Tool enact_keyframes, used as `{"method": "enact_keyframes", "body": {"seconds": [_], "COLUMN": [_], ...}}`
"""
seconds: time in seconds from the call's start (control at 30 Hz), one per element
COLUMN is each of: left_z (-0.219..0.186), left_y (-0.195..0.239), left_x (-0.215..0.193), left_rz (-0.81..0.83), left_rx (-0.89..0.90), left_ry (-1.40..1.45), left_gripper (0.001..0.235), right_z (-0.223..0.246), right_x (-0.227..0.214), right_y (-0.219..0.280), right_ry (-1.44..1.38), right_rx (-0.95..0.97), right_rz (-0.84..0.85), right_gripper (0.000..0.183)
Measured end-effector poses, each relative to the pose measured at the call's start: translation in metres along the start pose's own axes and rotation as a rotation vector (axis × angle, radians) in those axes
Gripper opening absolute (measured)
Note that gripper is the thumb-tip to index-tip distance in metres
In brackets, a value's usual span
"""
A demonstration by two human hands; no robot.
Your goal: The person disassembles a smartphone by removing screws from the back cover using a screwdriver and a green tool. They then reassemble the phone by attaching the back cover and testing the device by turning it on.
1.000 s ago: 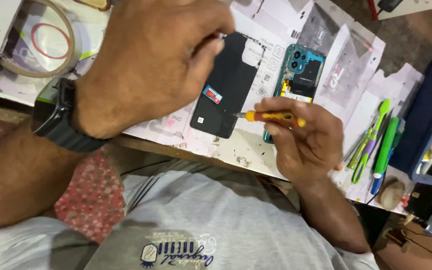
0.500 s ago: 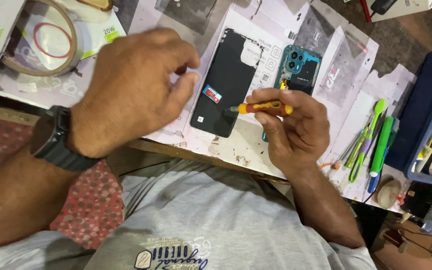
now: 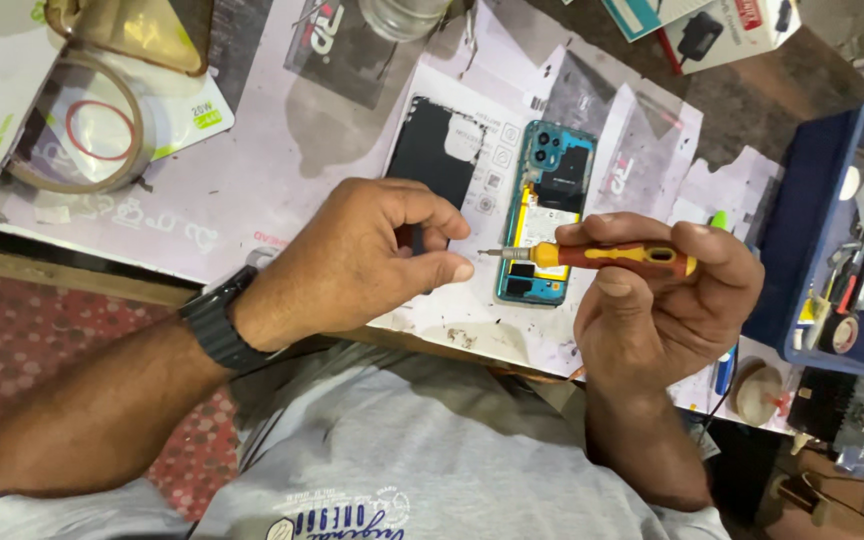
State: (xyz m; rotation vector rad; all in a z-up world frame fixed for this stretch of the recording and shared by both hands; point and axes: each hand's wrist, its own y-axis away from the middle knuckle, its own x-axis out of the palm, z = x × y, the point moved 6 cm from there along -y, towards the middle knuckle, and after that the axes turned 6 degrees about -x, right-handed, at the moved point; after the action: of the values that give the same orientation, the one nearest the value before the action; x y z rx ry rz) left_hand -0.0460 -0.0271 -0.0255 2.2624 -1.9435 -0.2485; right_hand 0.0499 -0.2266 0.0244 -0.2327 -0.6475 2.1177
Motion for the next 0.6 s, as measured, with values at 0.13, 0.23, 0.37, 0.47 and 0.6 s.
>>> {"method": "enact_keyframes", "body": {"seconds": [0.13,0.23,0.37,0.47,0.6], "left_z": [0.007,0.008,0.003,-0.005,-0.017], "left_y": [-0.004,-0.006,-0.008,-0.006,-0.001], "left_x": [0.011,0.018,0.026,0.028,0.028], "left_rz": [0.04,0.044,0.041,0.051,0.027], "left_rx": [-0.046,-0.039,0.019,0.12,0.235], "left_ry": [0.108,0.146,0.161,0.157,0.039], "left_gripper": [0.026,0.023,0.015,0.009,0.006], "right_z": [0.001,0.0,0.001,0.005,0.018], "right_x": [-0.007,-0.011,-0.013,-0.018,-0.032], "right_y": [0.003,0.006,0.009,0.011,0.012], "right_ry": [-0.005,-0.01,-0.02,-0.01,0.004], "right_rx": [-0.024,-0.003,0.013,-0.006,-0.081], "right_rz": [-0.035,-0.056,-0.064,-0.074,-0.128], "right_gripper": [0.038,0.038,0.037,0.038,0.039]}}
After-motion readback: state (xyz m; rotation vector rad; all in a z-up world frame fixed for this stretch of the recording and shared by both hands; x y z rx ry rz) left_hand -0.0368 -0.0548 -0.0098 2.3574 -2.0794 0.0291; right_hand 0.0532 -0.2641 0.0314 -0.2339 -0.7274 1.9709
